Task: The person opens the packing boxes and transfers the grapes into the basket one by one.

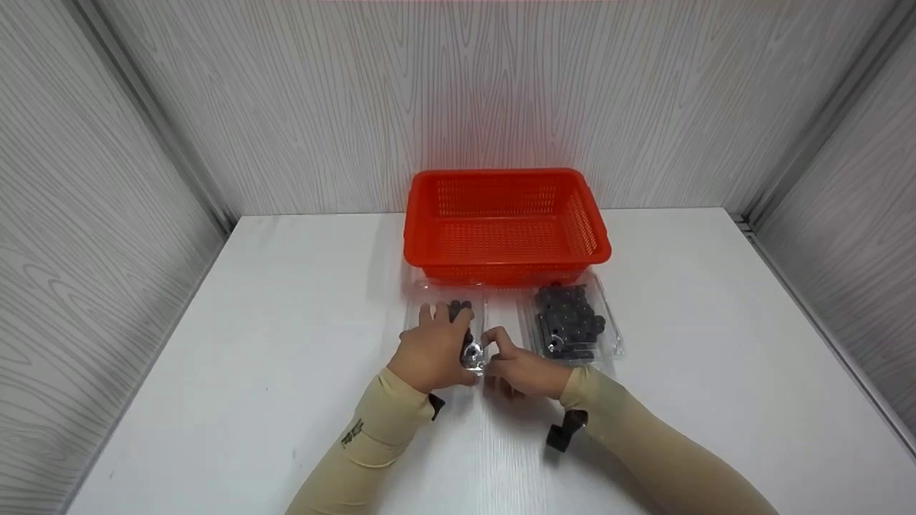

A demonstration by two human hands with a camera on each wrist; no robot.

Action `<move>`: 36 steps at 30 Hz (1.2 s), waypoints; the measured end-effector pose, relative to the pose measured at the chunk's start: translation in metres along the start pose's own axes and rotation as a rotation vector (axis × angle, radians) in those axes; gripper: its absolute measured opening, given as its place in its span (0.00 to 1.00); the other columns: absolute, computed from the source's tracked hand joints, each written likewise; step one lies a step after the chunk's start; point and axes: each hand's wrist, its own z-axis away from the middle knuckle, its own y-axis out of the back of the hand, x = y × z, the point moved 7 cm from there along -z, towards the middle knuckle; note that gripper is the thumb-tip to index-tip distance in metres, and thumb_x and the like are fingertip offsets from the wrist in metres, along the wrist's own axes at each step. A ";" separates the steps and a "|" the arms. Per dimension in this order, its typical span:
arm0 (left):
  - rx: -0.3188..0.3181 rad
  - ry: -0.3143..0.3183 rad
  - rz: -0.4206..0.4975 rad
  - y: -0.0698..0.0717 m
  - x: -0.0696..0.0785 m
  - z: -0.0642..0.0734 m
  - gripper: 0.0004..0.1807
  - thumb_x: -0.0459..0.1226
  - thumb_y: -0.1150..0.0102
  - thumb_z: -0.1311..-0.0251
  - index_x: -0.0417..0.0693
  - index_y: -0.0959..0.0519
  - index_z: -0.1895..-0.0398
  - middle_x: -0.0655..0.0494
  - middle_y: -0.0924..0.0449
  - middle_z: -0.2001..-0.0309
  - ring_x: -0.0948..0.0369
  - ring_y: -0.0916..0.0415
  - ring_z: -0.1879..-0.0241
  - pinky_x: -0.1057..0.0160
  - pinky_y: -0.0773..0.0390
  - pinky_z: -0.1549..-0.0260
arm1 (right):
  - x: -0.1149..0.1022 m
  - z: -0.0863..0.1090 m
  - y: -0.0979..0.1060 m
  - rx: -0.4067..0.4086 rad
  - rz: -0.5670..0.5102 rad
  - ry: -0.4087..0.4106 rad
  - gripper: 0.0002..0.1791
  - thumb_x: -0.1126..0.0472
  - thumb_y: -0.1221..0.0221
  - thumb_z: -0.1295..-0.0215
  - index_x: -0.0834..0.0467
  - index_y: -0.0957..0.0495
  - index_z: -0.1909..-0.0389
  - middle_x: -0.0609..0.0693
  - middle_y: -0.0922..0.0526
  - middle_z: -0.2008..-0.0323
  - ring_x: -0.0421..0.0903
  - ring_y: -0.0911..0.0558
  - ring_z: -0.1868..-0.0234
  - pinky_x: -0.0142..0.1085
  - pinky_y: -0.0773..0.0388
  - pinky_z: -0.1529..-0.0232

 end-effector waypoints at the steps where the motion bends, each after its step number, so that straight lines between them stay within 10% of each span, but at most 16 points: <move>1: 0.008 0.002 -0.002 -0.001 0.000 0.000 0.50 0.51 0.18 0.58 0.46 0.30 0.31 0.33 0.27 0.43 0.33 0.31 0.37 0.30 0.18 0.62 | 0.000 0.000 0.000 0.000 -0.002 0.001 0.17 0.60 0.52 0.28 0.49 0.45 0.44 0.55 0.21 0.72 0.46 0.26 0.81 0.35 0.32 0.80; 36: 0.005 0.009 -0.014 -0.002 0.008 0.001 0.52 0.54 0.24 0.54 0.55 0.34 0.23 0.32 0.31 0.35 0.35 0.35 0.35 0.30 0.19 0.60 | -0.004 0.002 0.003 0.003 0.023 0.049 0.16 0.65 0.53 0.31 0.54 0.46 0.47 0.49 0.27 0.81 0.43 0.30 0.83 0.33 0.33 0.81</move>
